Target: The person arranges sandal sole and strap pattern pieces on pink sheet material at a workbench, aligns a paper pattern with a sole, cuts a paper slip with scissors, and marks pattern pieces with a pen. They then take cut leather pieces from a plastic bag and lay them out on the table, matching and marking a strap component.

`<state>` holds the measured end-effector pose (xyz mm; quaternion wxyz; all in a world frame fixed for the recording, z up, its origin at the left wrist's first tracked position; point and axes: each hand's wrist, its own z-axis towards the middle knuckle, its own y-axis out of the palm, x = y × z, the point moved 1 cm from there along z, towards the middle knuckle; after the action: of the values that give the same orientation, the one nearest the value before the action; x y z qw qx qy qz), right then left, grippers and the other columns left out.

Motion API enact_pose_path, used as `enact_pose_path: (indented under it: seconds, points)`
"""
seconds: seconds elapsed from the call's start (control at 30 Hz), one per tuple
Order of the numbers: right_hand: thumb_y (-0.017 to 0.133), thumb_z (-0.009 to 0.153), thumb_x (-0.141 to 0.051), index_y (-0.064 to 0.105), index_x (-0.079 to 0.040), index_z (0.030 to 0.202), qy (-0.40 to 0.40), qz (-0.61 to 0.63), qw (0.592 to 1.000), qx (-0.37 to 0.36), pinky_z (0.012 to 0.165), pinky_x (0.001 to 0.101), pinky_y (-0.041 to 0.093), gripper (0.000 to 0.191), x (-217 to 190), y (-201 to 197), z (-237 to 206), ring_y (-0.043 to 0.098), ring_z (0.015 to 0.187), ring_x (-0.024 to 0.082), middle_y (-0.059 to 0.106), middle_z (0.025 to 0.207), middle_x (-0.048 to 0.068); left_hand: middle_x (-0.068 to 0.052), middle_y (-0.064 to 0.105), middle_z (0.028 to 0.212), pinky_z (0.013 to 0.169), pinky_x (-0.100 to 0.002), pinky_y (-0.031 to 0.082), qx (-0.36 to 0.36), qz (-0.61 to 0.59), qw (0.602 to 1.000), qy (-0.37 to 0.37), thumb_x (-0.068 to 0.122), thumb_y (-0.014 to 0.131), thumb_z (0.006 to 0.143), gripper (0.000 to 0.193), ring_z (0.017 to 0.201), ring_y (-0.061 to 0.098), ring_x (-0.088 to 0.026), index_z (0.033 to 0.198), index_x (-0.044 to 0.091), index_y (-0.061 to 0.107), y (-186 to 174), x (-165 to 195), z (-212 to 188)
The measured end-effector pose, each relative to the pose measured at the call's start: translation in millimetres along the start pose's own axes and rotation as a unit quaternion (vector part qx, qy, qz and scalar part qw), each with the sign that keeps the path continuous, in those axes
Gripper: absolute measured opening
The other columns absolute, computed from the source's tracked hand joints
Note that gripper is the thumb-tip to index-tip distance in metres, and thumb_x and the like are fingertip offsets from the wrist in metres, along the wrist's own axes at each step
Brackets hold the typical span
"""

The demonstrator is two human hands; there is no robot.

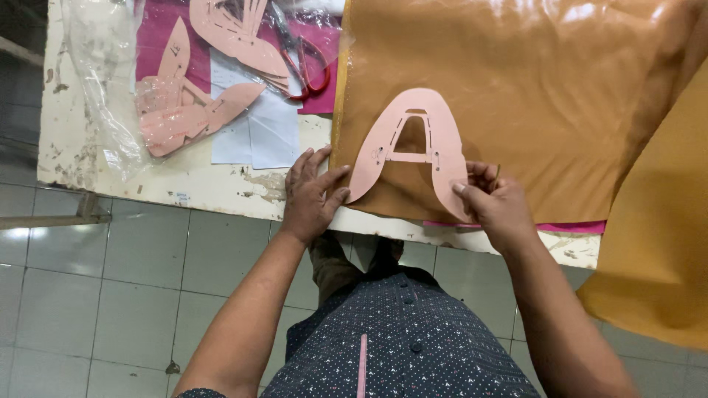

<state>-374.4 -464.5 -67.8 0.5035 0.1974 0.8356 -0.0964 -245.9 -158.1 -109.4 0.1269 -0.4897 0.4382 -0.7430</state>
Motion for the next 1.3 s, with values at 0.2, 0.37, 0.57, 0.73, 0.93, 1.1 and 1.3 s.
enact_pose_path:
  seconds: [0.2,0.37,0.57,0.73,0.93,1.1,1.3]
  points:
    - [0.065,0.104,-0.002,0.068,-0.001,0.124,-0.284,-0.131,0.948,0.058,0.082,0.0257,0.057,0.021,-36.5,-13.0,-3.7,0.063,0.094,0.01,0.061,0.125,0.008,-0.007,0.049,0.154,0.123,-0.049,0.023,0.011,-0.014,1.0,-0.004,0.019,0.072,0.088,0.043,0.15,0.034,-0.035,0.131,0.013,0.066,1.4,0.6,-0.3]
    - [0.062,0.097,-0.008,0.062,-0.008,0.135,-0.21,-0.183,0.952,0.128,0.076,0.0263,0.054,0.038,-18.1,-14.5,8.1,0.063,0.086,0.01,0.052,0.141,0.01,-0.007,0.05,0.154,0.124,-0.048,0.024,0.018,-0.023,1.0,-0.006,0.019,0.071,0.088,0.042,0.15,0.034,-0.035,0.129,0.012,0.065,2.2,-2.7,-0.4]
    - [0.081,0.083,-0.028,0.068,-0.014,0.135,-0.202,-0.483,0.848,0.084,0.088,0.0428,0.054,0.056,26.7,13.1,-3.1,0.062,0.11,0.032,0.056,0.13,0.017,-0.008,0.052,0.149,0.121,-0.053,0.025,0.079,0.103,0.989,0.07,0.019,0.07,0.09,0.033,0.144,0.037,-0.032,0.124,0.019,0.072,9.4,3.5,-6.0]
    - [0.081,0.082,-0.035,0.07,-0.018,0.13,-0.193,-0.511,0.833,0.085,0.085,0.0422,0.055,0.051,32.1,31.9,-2.6,0.063,0.113,0.03,0.057,0.129,0.012,0.0,0.053,0.152,0.119,-0.051,0.023,0.02,0.132,0.987,0.092,0.028,0.067,0.095,0.041,0.146,0.041,-0.022,0.135,0.02,0.067,27.4,17.0,-2.0]
    - [0.074,0.093,-0.03,0.073,-0.019,0.126,-0.212,-0.466,0.857,0.06,0.086,0.0401,0.056,0.035,26.7,33.7,-4.1,0.068,0.108,0.026,0.061,0.13,0.009,-0.008,0.044,0.158,0.118,-0.049,0.021,-0.01,0.091,0.992,0.084,0.042,0.067,0.093,0.052,0.146,0.035,-0.03,0.14,0.02,0.062,26.0,16.9,9.4]
    - [0.074,0.093,-0.032,0.071,-0.017,0.13,-0.203,-0.478,0.848,0.104,0.087,0.0416,0.055,0.04,16.7,14.7,11.0,0.066,0.107,0.03,0.061,0.126,0.012,-0.008,0.041,0.161,0.121,-0.047,0.02,-0.016,0.103,0.992,0.075,0.044,0.067,0.093,0.052,0.149,0.033,-0.03,0.14,0.022,0.062,23.9,18.3,10.9]
    - [0.075,0.09,-0.036,0.069,-0.018,0.133,-0.209,-0.487,0.842,0.103,0.085,0.0425,0.055,0.047,17.0,11.0,18.1,0.065,0.105,0.031,0.059,0.123,0.014,-0.007,0.041,0.16,0.121,-0.047,0.021,-0.021,0.094,0.994,0.056,0.046,0.067,0.091,0.059,0.148,0.034,-0.03,0.144,0.02,0.06,25.9,18.2,12.3]
